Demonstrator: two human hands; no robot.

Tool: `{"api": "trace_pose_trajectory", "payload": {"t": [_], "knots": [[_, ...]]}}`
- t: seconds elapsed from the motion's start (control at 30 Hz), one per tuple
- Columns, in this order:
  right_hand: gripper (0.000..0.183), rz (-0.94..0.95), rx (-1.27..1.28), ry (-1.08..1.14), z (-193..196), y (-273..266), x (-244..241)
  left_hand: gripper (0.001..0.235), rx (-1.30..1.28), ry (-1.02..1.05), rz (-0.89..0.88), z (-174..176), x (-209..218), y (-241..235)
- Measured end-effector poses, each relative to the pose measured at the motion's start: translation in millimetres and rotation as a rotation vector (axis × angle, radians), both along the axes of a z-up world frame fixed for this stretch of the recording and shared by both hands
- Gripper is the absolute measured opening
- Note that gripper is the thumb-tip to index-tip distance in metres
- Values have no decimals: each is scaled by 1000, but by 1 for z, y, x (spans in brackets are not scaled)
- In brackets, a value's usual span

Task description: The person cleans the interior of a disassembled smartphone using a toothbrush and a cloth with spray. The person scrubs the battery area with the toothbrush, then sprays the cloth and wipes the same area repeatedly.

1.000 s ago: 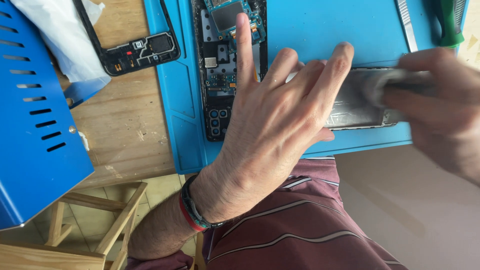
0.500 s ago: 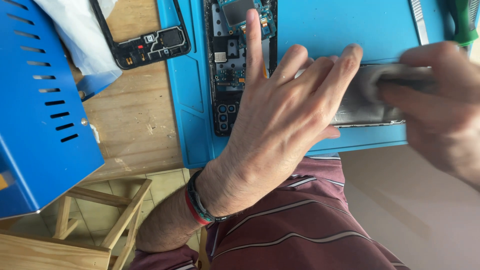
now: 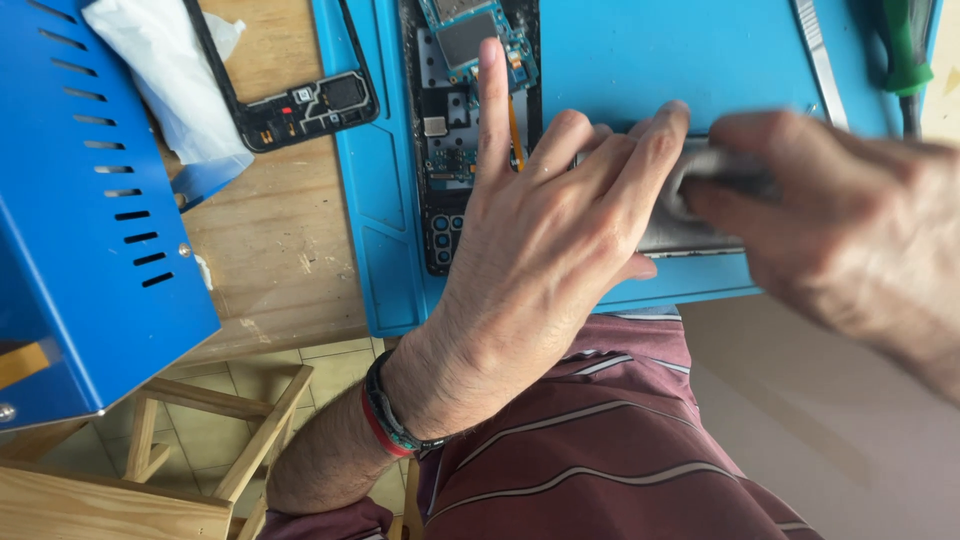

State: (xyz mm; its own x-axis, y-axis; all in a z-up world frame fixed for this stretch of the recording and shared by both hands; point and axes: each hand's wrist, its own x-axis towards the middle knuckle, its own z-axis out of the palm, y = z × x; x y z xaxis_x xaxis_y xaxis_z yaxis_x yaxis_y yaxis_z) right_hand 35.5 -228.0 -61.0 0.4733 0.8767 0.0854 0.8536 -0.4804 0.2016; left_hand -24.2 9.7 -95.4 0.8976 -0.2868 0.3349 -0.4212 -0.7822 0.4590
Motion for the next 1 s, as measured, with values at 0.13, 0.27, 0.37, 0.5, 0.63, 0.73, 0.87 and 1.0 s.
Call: {"api": "trace_pose_trajectory", "payload": {"t": [0.13, 0.27, 0.37, 0.5, 0.63, 0.73, 0.87, 1.0], "knots": [[16, -107, 73, 228, -3, -3, -24, 46, -30, -48, 45, -7, 0, -3], [11, -146, -18, 9, 9, 17, -28, 54, -47, -47, 2, -4, -1, -3], [3, -225, -153, -77, 12, 13, -47, 48, -35, -46, 11, 0, 0, -4], [15, -206, 30, 149, 7, 7, -43, 48, -36, -38, 6, -3, 0, -4], [7, -149, -135, -152, 10, 17, -26, 64, -10, -31, 2, 2, 1, -3], [24, -222, 24, 233, 6, 2, -30, 45, -18, -32, 33, 2, 2, -5], [9, -693, 209, 770, -5, -16, -14, 78, 8, 21, 0, 3, 4, -3], [29, -56, 175, 462, -31, -102, -10, 118, 11, 26, -6, 3, 5, -2]]}}
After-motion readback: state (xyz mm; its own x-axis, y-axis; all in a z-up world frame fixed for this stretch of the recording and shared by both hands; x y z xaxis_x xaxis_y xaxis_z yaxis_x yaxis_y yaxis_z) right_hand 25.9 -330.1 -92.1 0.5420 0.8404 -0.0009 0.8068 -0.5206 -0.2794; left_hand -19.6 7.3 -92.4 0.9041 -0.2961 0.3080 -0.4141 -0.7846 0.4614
